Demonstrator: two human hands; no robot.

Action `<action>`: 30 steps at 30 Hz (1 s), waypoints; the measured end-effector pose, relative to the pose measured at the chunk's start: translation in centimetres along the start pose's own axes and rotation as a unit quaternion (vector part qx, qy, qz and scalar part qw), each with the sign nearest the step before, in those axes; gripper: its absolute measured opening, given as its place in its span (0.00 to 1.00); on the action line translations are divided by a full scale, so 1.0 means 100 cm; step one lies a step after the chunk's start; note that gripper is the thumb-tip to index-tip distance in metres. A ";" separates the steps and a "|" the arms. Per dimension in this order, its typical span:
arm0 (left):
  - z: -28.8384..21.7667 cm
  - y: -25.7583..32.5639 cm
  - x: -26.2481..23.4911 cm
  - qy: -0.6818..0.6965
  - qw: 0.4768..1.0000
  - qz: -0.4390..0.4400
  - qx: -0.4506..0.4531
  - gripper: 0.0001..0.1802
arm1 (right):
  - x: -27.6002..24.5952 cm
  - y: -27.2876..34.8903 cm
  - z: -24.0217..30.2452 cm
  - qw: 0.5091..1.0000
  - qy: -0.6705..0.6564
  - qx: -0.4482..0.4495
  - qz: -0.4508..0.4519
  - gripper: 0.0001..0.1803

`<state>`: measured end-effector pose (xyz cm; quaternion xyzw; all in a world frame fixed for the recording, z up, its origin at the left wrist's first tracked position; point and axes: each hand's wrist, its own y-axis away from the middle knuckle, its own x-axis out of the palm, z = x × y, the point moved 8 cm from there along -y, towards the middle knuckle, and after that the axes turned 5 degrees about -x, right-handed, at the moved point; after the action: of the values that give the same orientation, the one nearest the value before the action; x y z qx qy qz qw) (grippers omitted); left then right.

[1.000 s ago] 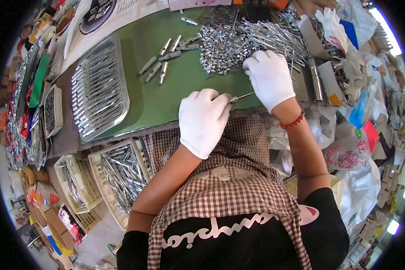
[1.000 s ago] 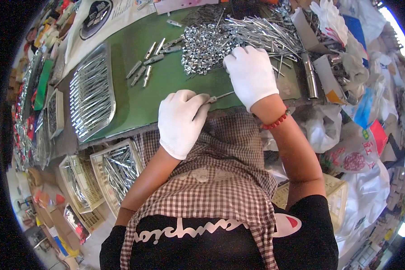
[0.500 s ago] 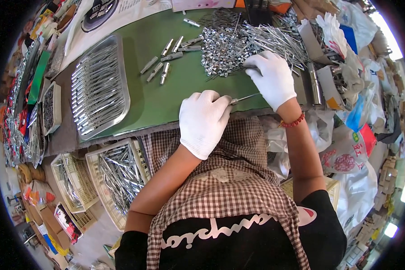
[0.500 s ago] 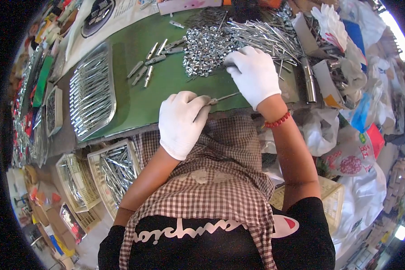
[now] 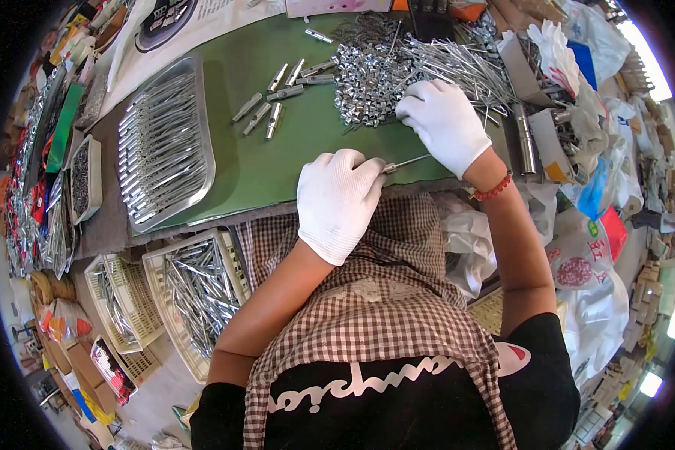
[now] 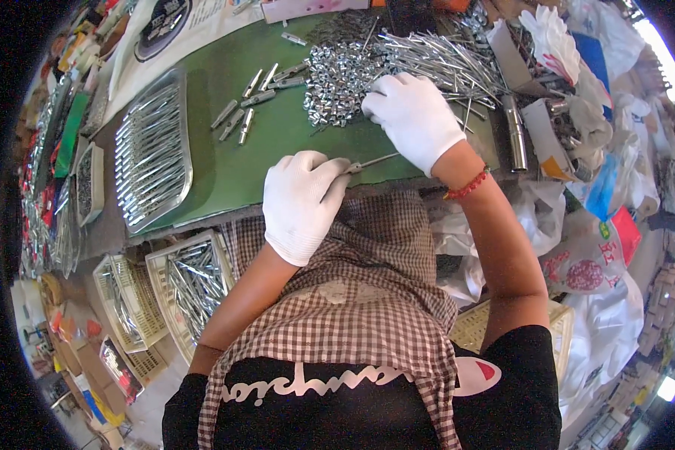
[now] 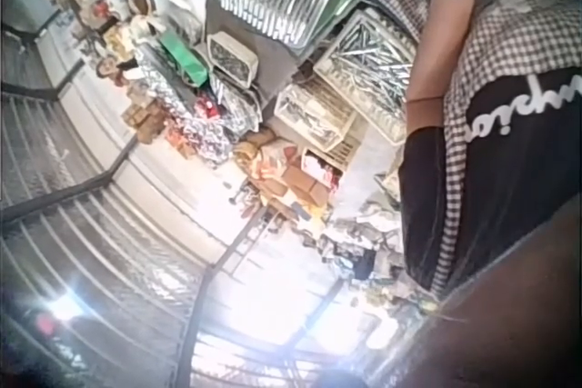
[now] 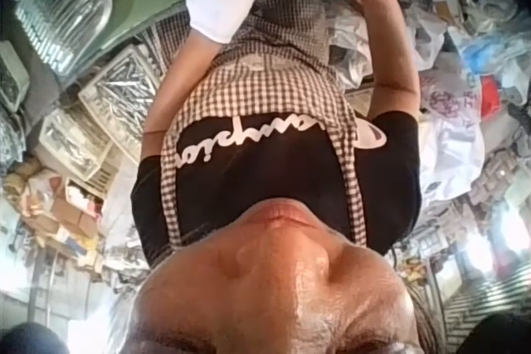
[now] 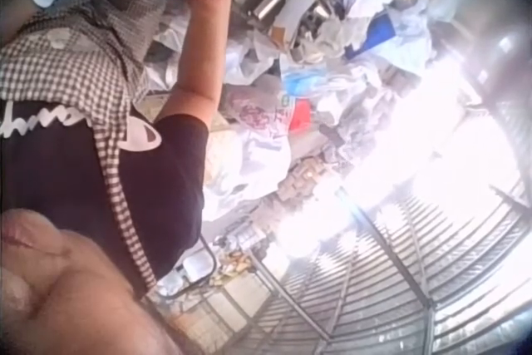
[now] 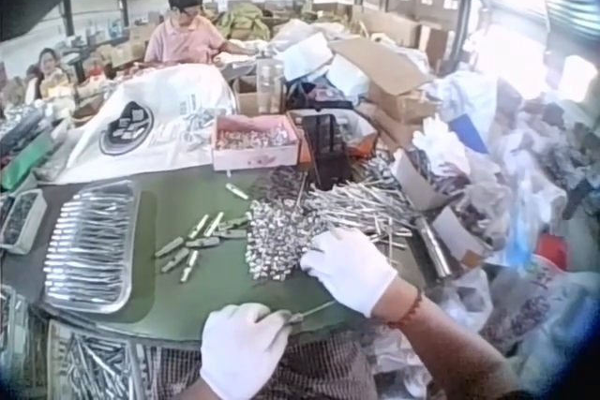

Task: The recorder is assembling small metal hardware handles by inserting a metal rod into a housing and securing it using a small sleeve tool.

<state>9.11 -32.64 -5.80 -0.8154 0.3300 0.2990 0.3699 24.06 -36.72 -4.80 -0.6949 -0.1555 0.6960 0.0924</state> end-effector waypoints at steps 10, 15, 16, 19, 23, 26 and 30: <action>0.000 0.001 -0.001 -0.001 1.000 0.006 0.003 0.07 | -0.019 0.034 0.041 0.984 -0.141 0.109 -0.017 0.12; -0.002 0.001 -0.002 -0.022 1.000 -0.007 0.019 0.06 | -0.014 0.035 0.049 0.975 -0.181 0.115 -0.062 0.08; -0.002 0.001 -0.003 -0.022 1.000 -0.007 0.019 0.06 | -0.014 0.034 0.050 0.977 -0.174 0.106 -0.066 0.09; 0.000 0.001 -0.001 -0.025 1.000 0.006 0.007 0.06 | -0.020 0.032 0.050 0.974 -0.166 0.129 -0.088 0.10; 0.001 0.001 -0.001 -0.016 1.000 -0.002 0.011 0.06 | -0.018 0.031 0.052 0.969 -0.177 0.135 -0.105 0.10; 0.001 0.002 -0.001 -0.021 1.000 0.002 0.012 0.06 | -0.021 0.033 0.054 0.964 -0.175 0.139 -0.143 0.10; 0.001 0.001 -0.001 -0.018 1.000 0.003 0.011 0.06 | -0.019 0.038 0.050 0.959 -0.168 0.172 -0.152 0.10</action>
<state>8.89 -32.56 -5.85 -0.8047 0.3286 0.3111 0.3842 19.42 -41.38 -4.41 -0.5095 -0.1508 0.7969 0.2875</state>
